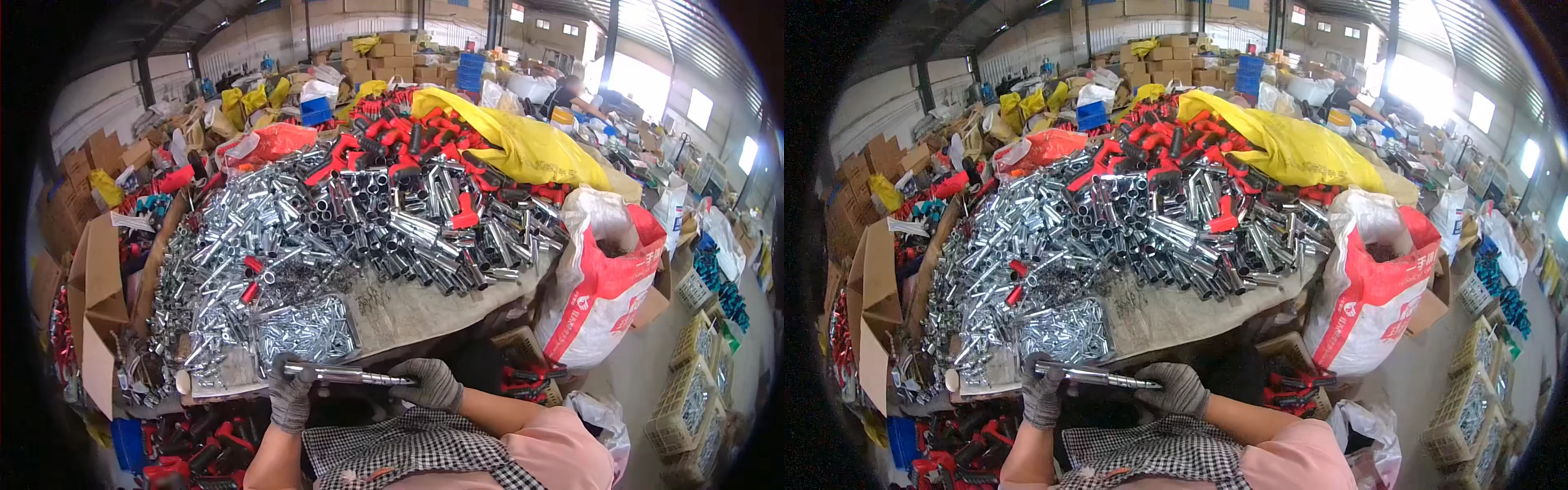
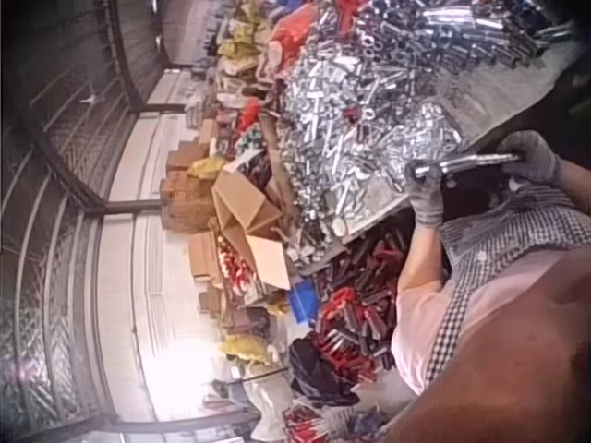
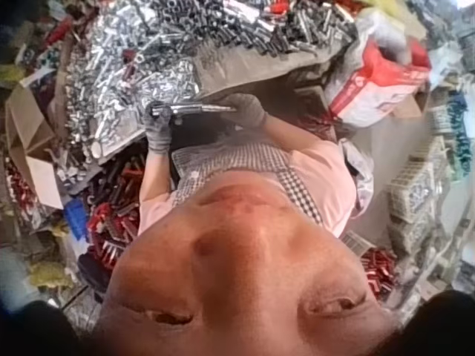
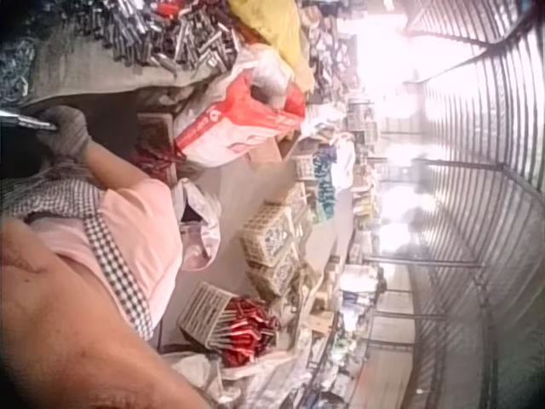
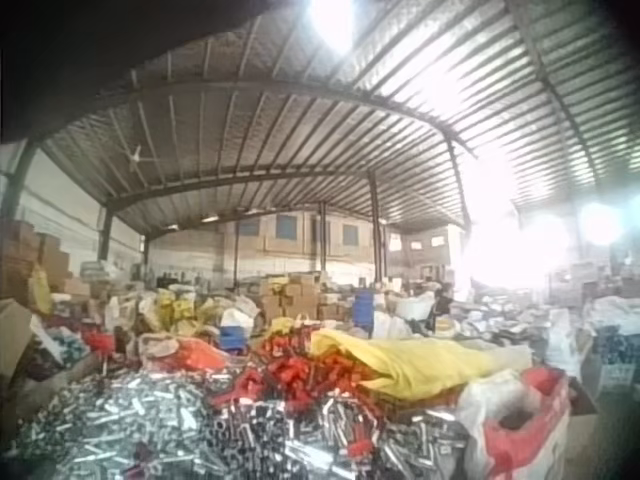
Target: Assembling metal hand tool components by inserting parts and securing them using a workstation fixture.
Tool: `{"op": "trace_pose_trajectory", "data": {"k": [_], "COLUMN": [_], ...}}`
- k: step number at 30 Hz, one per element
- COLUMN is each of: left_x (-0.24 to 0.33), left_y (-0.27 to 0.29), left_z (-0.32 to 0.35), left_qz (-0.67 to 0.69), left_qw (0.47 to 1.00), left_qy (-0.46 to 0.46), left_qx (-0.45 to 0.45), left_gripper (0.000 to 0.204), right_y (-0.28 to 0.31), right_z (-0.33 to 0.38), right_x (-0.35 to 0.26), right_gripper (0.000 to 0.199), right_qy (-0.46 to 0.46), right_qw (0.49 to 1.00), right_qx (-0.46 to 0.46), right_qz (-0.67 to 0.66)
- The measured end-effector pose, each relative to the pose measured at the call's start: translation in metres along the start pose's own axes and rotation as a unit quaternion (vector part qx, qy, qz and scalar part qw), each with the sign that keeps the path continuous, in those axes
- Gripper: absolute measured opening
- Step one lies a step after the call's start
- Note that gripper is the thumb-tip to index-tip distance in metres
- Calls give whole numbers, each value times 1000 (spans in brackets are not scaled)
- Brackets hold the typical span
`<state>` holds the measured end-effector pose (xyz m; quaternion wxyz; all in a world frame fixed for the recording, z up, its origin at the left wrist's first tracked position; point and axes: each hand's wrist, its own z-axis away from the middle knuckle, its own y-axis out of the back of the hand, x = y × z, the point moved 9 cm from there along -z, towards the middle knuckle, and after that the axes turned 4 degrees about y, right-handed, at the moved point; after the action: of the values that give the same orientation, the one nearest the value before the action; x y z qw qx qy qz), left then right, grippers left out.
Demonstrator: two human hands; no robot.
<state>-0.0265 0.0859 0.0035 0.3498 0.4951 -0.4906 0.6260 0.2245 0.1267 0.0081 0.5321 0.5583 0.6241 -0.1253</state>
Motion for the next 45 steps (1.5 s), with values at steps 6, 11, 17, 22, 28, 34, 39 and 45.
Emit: {"op": "trace_pose_trajectory", "data": {"k": [6,11,17,22,28,34,39,45], "left_x": [1,-11,-14,-24,-19,0,21,22], "left_y": [-48,-45,-35,-57,-46,-50,33,10], "left_z": [19,24,32,42,44,10,-47,-101], "left_qz": [-206,-184,-266,-273,-443,-391,-562,-701], "left_qw": [965,935,953,954,882,878,824,706], "left_qy": [12,135,-81,-28,-117,-190,-62,-101], "left_qx": [-164,-272,-117,-119,-113,-200,47,5], "left_gripper": [22,24,52,56,59,15,21,32], "right_y": [-9,-23,-40,-62,-77,-50,-30,-24], "right_z": [6,11,4,1,-3,-11,-11,-14], "right_x": [3,3,-6,-6,-10,3,21,15], "right_gripper": [35,43,71,70,49,39,31,36], "right_qy": [-32,-79,-87,-65,-99,-92,-130,-111], "right_qw": [996,988,983,975,955,977,978,983], "right_qx": [-55,-109,-151,-208,-275,-194,-145,-145], "right_qz": [-59,-82,-55,-44,-52,-11,-68,-16]}}
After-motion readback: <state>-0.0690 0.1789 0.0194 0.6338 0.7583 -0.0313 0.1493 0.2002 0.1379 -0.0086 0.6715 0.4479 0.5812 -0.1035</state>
